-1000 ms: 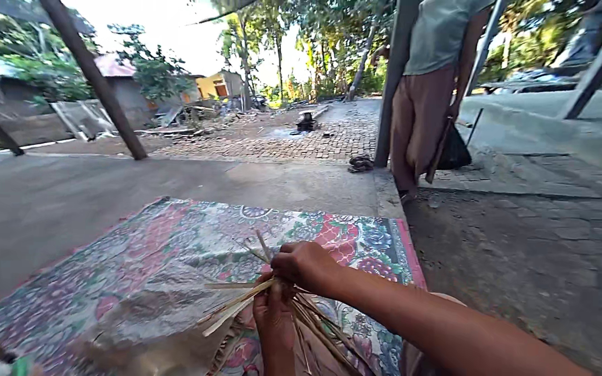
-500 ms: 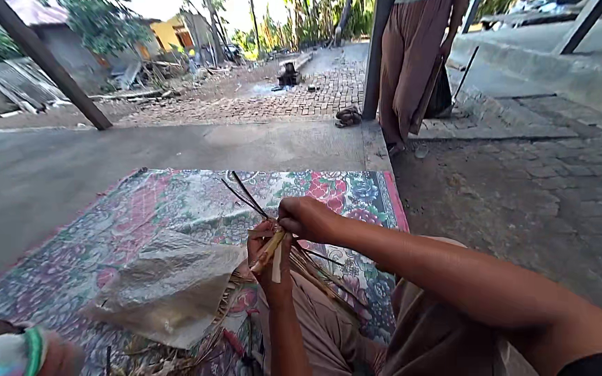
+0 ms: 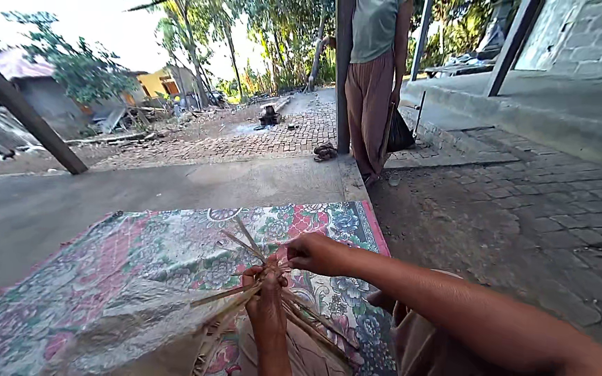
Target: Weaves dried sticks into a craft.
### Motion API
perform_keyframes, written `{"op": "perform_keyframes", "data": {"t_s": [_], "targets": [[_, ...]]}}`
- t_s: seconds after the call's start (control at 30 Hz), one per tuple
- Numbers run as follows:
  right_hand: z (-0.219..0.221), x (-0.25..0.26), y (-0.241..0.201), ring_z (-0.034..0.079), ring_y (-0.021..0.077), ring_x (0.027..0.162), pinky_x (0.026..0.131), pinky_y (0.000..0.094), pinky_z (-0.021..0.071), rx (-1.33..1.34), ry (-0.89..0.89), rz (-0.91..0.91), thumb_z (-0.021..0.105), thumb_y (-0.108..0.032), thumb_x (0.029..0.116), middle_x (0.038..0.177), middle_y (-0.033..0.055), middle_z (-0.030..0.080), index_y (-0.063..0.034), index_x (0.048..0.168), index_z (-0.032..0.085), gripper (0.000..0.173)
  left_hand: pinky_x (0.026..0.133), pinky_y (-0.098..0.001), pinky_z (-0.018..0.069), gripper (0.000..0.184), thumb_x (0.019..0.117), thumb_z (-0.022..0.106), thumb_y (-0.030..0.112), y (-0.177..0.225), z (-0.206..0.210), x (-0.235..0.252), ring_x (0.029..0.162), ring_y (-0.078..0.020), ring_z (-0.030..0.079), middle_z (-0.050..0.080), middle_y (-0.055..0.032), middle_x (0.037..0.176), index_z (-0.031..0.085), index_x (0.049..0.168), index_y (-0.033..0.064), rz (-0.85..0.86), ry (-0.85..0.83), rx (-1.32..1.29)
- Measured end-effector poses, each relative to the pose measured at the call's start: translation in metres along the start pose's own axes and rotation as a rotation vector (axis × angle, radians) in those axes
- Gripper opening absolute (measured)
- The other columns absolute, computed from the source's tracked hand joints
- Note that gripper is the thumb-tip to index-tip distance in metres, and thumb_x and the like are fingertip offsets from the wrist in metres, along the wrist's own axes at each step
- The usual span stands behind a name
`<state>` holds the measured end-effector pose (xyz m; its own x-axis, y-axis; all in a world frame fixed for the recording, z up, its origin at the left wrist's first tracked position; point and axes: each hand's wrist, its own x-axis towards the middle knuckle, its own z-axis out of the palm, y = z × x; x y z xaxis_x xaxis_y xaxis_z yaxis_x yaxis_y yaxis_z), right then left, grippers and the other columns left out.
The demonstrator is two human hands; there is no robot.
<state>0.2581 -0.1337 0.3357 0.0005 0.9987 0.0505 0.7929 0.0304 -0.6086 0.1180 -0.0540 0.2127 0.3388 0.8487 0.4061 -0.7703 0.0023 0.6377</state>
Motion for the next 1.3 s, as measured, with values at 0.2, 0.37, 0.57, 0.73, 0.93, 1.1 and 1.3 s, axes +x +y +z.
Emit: {"op": "perform_keyframes", "data": {"t_s": [0.2,0.37,0.57,0.73,0.93,1.1,1.3], "targets": [[-0.023,-0.029,0.002,0.067,0.0245,0.111,0.102,0.0451,0.0503,-0.004,-0.014,0.021,0.051,-0.011,0.1068,0.121,0.0145,0.071,-0.0040,0.125,0.071,0.028,0.060,-0.0241,0.0574,0.023,0.0997,0.063,0.032,0.012,0.026,-0.002,0.074,-0.0151,0.070,0.073,-0.0109,0.107,0.065,0.118,0.0180,-0.243,-0.061,-0.432],[-0.046,-0.048,0.012,0.068,0.0085,0.090,0.083,0.0308,0.0570,0.147,0.132,-0.194,0.057,-0.007,0.1028,0.106,0.0031,0.074,-0.0071,0.108,0.075,0.019,0.062,-0.0216,0.0561,0.025,0.0942,0.071,0.029,0.009,0.055,-0.001,0.075,-0.0134,0.068,0.069,-0.0113,0.116,0.071,0.116,0.0172,-0.311,-0.217,-0.706],[-0.044,-0.048,0.020,0.066,0.0093,0.095,0.085,0.0276,0.0562,0.131,0.278,-0.300,0.079,-0.013,0.0876,0.097,0.0012,0.071,-0.0103,0.098,0.077,0.011,0.059,-0.0208,0.0549,0.028,0.0946,0.070,0.031,0.006,0.058,-0.002,0.070,-0.0138,0.068,0.070,-0.0134,0.116,0.071,0.116,0.0122,-0.363,-0.289,-0.865],[-0.033,-0.048,0.031,0.069,0.0035,0.092,0.085,0.0211,0.0578,0.246,0.184,-0.355,0.073,-0.015,0.0933,0.097,0.0014,0.073,-0.0050,0.098,0.075,0.011,0.056,-0.0203,0.0533,0.036,0.0917,0.071,0.043,0.001,0.056,-0.004,0.066,-0.0124,0.068,0.073,-0.0127,0.110,0.073,0.111,0.0126,-0.410,-0.331,-0.845],[-0.033,-0.056,0.019,0.061,-0.0058,0.083,0.077,0.0132,0.0503,0.356,-0.103,-0.212,0.066,-0.010,0.0979,0.098,-0.0035,0.072,-0.0085,0.118,0.075,0.022,0.056,-0.0208,0.0537,0.014,0.0905,0.075,0.019,0.008,0.034,-0.002,0.067,-0.0135,0.068,0.073,-0.0129,0.106,0.074,0.102,0.0116,-0.351,-0.487,-0.776],[-0.039,-0.059,0.014,0.065,-0.0039,0.081,0.075,0.0130,0.0530,0.492,-0.201,-0.253,0.061,-0.016,0.1026,0.092,-0.0062,0.075,-0.0101,0.110,0.078,0.019,0.053,-0.0203,0.0528,0.024,0.0931,0.072,0.033,0.031,0.030,-0.004,0.062,-0.0132,0.068,0.074,-0.0110,0.096,0.074,0.100,0.0105,-0.428,-0.533,-0.763],[-0.038,-0.060,0.004,0.060,0.0001,0.066,0.059,0.0164,0.0478,0.421,-0.101,-0.232,0.073,-0.024,0.0951,0.076,-0.0044,0.071,-0.0110,0.092,0.079,0.014,0.051,-0.0198,0.0503,0.030,0.0950,0.069,0.042,0.038,0.025,-0.005,0.061,-0.0127,0.066,0.073,-0.0139,0.100,0.071,0.108,0.0151,-0.475,-0.563,-0.583]]}}
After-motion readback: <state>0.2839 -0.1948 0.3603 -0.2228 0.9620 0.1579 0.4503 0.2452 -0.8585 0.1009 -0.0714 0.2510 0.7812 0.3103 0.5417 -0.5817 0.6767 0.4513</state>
